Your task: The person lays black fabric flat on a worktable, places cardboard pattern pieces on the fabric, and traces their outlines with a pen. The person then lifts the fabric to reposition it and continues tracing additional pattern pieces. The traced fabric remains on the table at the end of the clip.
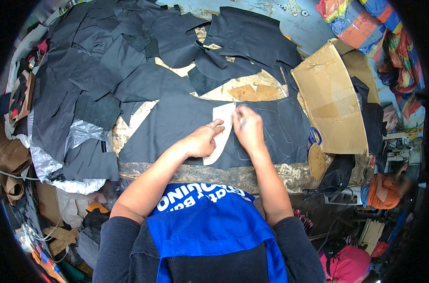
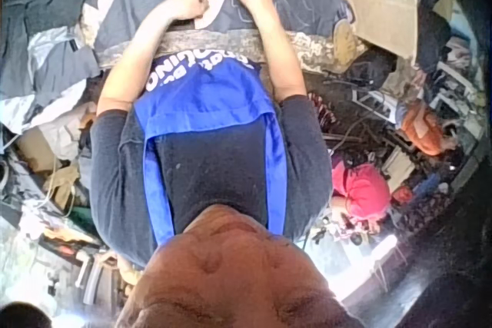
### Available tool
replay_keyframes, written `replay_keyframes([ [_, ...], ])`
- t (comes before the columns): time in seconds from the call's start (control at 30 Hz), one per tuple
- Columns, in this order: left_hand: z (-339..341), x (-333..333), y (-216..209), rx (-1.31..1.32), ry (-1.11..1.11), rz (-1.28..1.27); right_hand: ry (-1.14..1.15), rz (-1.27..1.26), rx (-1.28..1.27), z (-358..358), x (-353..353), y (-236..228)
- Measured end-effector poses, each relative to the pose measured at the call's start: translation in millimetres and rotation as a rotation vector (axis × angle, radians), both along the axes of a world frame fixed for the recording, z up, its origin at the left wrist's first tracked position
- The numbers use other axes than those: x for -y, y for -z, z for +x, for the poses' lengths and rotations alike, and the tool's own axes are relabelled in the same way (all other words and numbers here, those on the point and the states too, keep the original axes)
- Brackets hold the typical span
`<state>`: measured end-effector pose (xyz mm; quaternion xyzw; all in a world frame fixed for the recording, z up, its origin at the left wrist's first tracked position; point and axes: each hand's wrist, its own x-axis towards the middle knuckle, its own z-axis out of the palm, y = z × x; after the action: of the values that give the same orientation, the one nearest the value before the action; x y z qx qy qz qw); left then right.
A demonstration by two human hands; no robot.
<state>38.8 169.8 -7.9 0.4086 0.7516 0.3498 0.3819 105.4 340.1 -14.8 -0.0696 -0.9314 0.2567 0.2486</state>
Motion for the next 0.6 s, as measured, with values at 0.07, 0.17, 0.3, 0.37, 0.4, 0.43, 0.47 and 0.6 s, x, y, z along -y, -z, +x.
replay_keyframes([
  [0.07, -2.7, 2.3, 0.8, 0.077, 0.005, 0.053, -0.056, 0.089, 0.032, 25.8, 17.8, -9.4],
  [0.17, -2.2, 4.4, 8.2, 0.098, -0.014, 0.103, -0.222, 0.127, 0.110, 65.2, 46.8, -18.4],
  [0.3, -3.5, 4.3, 21.5, -0.133, 0.023, 0.171, -0.389, 0.103, 0.116, 80.9, 85.4, -12.6],
  [0.37, -2.1, 3.6, 21.3, -0.308, 0.063, 0.160, -0.518, -0.074, -0.001, 75.6, 96.6, -7.7],
  [0.4, 0.8, 2.6, 18.9, -0.265, 0.013, 0.186, -0.579, -0.116, 0.048, 74.3, 98.4, -6.7],
  [0.43, 5.8, 1.2, 15.0, -0.207, -0.027, 0.128, -0.575, -0.269, -0.027, 74.9, 97.1, -6.7],
  [0.47, 10.6, -1.3, 10.3, -0.159, -0.080, 0.085, -0.554, -0.425, -0.050, 76.4, 94.2, -7.1],
  [0.6, 40.3, 0.8, -7.2, -0.612, -0.331, -0.097, -0.236, -0.972, -0.296, 81.3, 60.2, -5.4],
])
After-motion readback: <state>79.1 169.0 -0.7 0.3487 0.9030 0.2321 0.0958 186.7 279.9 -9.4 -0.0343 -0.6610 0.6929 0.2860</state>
